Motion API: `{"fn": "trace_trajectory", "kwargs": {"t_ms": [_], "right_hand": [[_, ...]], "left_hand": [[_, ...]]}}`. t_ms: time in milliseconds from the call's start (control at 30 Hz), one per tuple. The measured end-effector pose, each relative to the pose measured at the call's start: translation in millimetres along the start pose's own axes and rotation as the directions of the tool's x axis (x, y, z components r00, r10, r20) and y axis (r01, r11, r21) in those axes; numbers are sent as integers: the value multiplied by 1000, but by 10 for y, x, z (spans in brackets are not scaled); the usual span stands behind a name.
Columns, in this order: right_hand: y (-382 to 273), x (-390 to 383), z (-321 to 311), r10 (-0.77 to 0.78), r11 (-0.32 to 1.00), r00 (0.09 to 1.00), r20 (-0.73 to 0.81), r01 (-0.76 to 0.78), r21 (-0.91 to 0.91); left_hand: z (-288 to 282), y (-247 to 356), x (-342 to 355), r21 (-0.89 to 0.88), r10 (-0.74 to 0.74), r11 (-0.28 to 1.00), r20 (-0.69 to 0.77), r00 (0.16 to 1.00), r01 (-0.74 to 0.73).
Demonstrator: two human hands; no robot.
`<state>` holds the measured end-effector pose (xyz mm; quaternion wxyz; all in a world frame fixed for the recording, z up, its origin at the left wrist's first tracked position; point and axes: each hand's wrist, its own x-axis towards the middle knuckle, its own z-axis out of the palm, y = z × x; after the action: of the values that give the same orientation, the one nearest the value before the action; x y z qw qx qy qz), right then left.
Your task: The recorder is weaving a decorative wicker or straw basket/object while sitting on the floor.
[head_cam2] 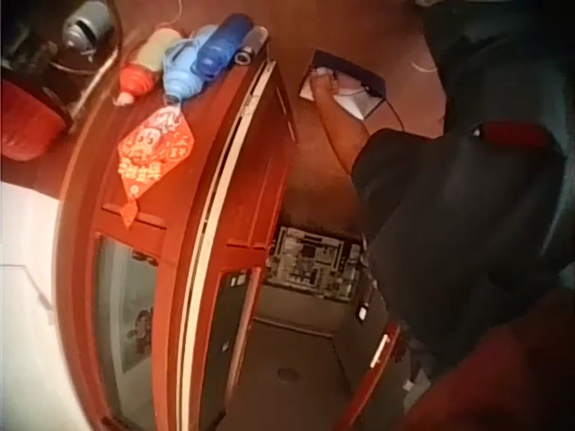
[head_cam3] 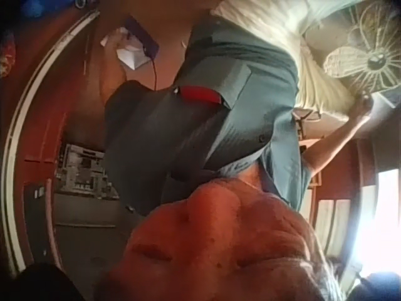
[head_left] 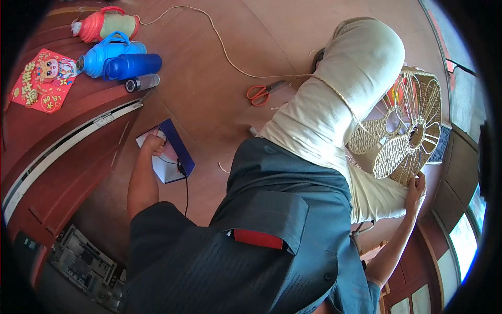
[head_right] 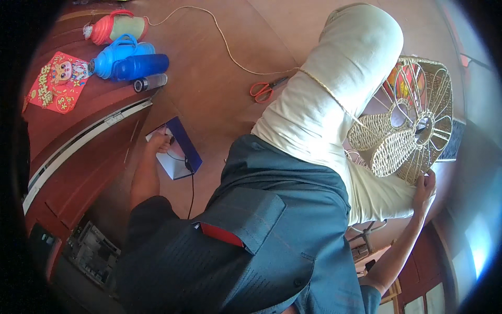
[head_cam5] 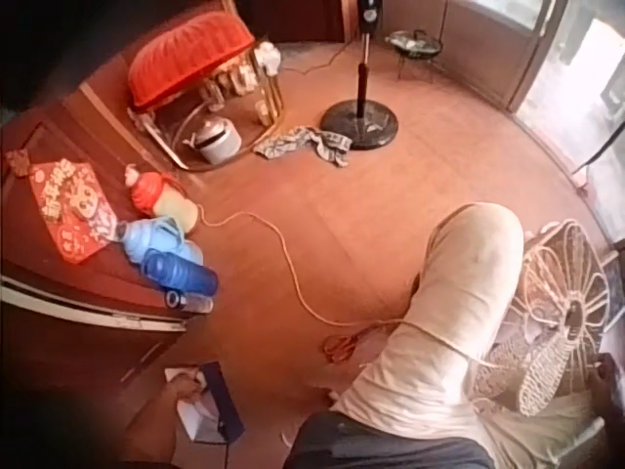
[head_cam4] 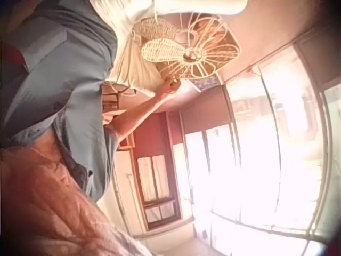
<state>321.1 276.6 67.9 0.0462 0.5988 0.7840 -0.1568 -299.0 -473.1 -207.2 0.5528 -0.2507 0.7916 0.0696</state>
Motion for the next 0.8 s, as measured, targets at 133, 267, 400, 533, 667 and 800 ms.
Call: {"fn": "trace_trajectory", "kwargs": {"t_ms": [133, 267, 400, 533, 667, 800], "right_hand": [[-40, -5, -3, -18, 1000, 1000, 6, 18, 14], [-95, -28, -19, 23, 1000, 1000, 1, -23, 19], [-63, -16, -24, 31, 999, 1000, 3, -31, -43], [55, 27, 7, 34, 999, 999, 21, -34, 33], [127, 30, 29, 0, 1000, 1000, -4, 0, 15], [94, 19, 21, -21, 998, 1000, -11, 21, 57]], "left_hand": [[508, -168, 61, -54, -2, 999, -151, 989, -6], [827, -289, 226, 239, 193, 963, -296, 935, -123], [926, -468, 445, 468, 373, 878, -539, 755, -100], [916, -581, 588, 304, 213, 943, -253, 944, -132], [925, -587, 668, 828, 451, 540, -133, 883, -151], [975, -553, 646, 852, 405, 491, -42, 914, -179]]}}
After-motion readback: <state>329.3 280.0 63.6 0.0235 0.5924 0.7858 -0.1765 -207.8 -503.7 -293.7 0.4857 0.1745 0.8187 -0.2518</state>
